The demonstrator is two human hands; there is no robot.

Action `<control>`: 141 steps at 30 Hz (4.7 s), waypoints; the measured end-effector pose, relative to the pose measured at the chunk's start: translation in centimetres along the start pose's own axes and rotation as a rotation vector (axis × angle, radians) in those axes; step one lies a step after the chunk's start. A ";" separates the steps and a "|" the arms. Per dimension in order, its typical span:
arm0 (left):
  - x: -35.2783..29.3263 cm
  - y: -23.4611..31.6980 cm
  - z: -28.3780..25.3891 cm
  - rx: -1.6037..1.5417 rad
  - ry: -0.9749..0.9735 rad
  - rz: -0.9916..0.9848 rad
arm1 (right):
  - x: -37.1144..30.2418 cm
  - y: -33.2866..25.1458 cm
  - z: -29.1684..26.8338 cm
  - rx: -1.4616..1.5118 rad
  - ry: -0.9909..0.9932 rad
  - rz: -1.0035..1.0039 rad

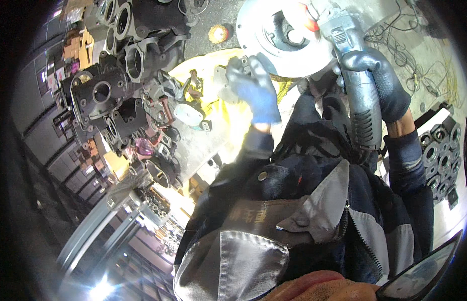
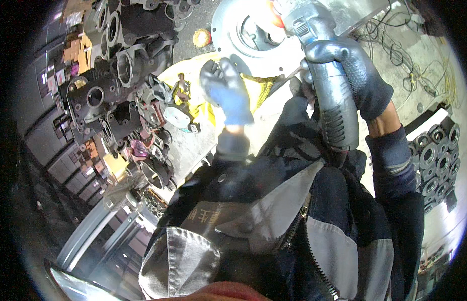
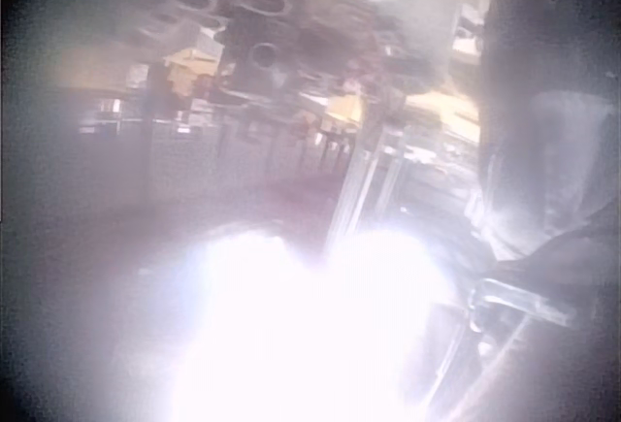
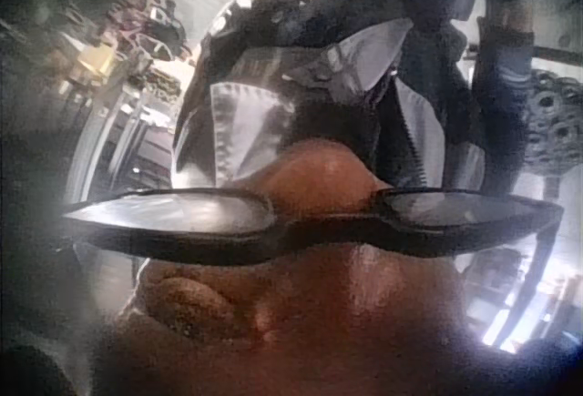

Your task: The person uses an angle grinder to smooth the surface of a metal part on a workbench. They hold the part steady with one hand while operating the grinder with the other, moving the tool across the surface repeatedly.

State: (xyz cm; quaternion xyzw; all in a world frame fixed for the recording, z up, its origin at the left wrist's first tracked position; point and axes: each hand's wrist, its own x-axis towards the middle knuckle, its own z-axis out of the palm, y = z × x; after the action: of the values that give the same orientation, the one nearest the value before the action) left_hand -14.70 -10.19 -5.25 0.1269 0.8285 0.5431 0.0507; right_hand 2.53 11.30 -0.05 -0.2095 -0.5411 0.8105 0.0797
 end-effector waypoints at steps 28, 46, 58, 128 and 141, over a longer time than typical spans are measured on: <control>-6.3 14.4 10.2 -1.374 -0.462 -0.769 | 13.1 -4.6 -4.7 -0.782 -0.774 -0.409; -6.1 11.6 7.8 -0.982 -0.629 -0.437 | 11.0 -4.8 -1.4 -0.604 -0.626 -0.475; -5.2 10.7 5.1 -0.689 -0.724 -0.105 | 10.9 0.7 -3.9 -0.332 -0.525 -0.086; 11.1 -4.7 2.6 -0.279 -0.120 -0.200 | -0.1 -1.1 1.6 0.270 0.157 0.085; -8.7 9.1 3.2 -0.789 -0.746 -0.621 | 5.7 -0.9 -1.6 -0.547 -0.478 -0.596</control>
State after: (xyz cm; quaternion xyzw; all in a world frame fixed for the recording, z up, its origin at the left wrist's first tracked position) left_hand -4.24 -6.24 1.35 0.0331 0.4903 0.6870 0.5353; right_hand -2.03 15.06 -1.22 0.1342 -0.7746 0.6054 0.1240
